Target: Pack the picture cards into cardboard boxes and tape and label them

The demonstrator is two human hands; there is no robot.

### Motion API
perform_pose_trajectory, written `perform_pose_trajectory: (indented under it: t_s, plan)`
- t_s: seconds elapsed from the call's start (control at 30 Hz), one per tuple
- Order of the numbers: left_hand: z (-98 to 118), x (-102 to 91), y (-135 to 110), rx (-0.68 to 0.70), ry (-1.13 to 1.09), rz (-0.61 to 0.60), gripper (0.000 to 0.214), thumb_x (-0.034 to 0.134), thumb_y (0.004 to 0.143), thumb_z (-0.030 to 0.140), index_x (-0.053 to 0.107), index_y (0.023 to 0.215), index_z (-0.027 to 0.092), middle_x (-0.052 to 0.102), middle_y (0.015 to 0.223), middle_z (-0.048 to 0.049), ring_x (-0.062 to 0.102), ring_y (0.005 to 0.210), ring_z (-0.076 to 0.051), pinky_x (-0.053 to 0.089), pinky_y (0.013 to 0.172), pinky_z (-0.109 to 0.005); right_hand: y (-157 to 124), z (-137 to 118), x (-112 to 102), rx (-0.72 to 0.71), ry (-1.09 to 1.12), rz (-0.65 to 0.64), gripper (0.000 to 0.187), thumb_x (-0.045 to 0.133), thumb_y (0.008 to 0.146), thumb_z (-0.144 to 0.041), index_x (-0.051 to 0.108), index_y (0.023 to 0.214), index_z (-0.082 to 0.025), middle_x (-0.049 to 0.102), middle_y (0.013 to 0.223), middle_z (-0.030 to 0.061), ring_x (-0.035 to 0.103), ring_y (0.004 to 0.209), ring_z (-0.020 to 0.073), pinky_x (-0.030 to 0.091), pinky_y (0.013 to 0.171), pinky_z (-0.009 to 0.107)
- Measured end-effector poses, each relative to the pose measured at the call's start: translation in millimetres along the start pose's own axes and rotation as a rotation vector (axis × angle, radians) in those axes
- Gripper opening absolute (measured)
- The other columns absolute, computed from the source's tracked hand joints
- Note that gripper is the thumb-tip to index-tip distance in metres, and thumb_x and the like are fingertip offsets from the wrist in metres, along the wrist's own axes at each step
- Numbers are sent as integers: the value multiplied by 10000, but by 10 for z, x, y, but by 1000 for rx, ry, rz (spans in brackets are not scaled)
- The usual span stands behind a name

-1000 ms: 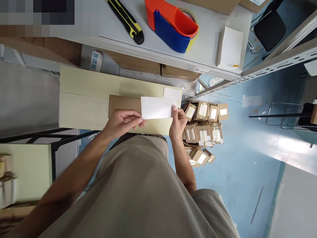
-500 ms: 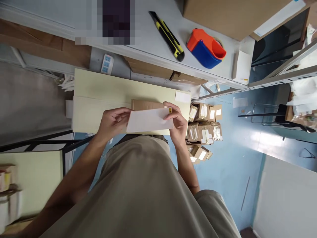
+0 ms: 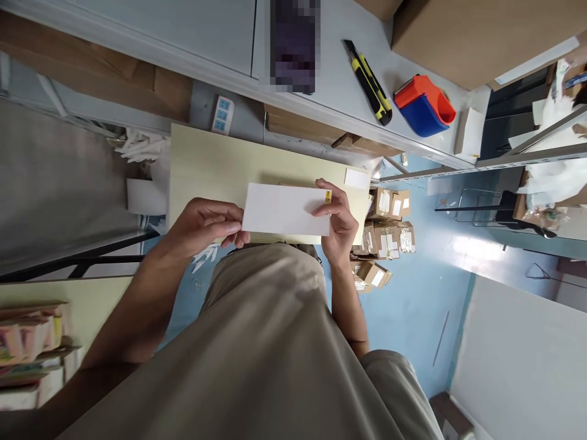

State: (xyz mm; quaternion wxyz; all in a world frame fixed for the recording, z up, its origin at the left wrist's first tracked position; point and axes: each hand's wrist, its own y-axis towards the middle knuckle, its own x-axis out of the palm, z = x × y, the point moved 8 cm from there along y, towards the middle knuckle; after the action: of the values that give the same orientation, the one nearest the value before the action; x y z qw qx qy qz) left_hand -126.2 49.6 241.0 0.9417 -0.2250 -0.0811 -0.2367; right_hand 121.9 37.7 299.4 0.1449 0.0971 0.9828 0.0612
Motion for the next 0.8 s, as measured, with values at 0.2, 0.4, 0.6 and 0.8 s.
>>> perform_pose_trajectory:
  t_s: [0.2, 0.4, 0.6, 0.8]
  plan:
    - [17, -188, -61, -20, -20, 1, 312, 867, 786, 530, 757, 692, 253, 726, 669, -88, 708, 588, -241, 485, 474, -338, -45, -77, 123, 16, -63, 26, 304, 797, 1028, -547, 696, 871, -307, 710, 1468, 19, 620, 1527, 385, 530, 1195, 711]
    - [94, -222, -25, 40, -55, -93, 290, 830, 840, 494, 767, 706, 245, 734, 651, -66, 681, 547, -199, 443, 449, -293, -36, -142, 214, -66, -71, 19, 329, 791, 1035, -573, 687, 886, -300, 704, 1463, 30, 613, 1530, 389, 508, 1220, 708]
    - [94, -276, -36, 104, -107, -171, 284, 793, 897, 491, 787, 742, 253, 743, 650, -59, 666, 522, -182, 422, 433, -277, -34, -145, 309, -166, -113, -52, 260, 849, 1006, -515, 690, 955, -316, 669, 1532, 36, 601, 1533, 410, 504, 1210, 714]
    - [112, -320, -59, 98, -83, -141, 324, 823, 874, 511, 730, 692, 260, 705, 601, -47, 643, 490, -178, 417, 427, -288, -30, -160, 424, -62, -142, -87, 287, 874, 988, -510, 677, 959, -304, 665, 1535, 60, 575, 1556, 438, 514, 1185, 732]
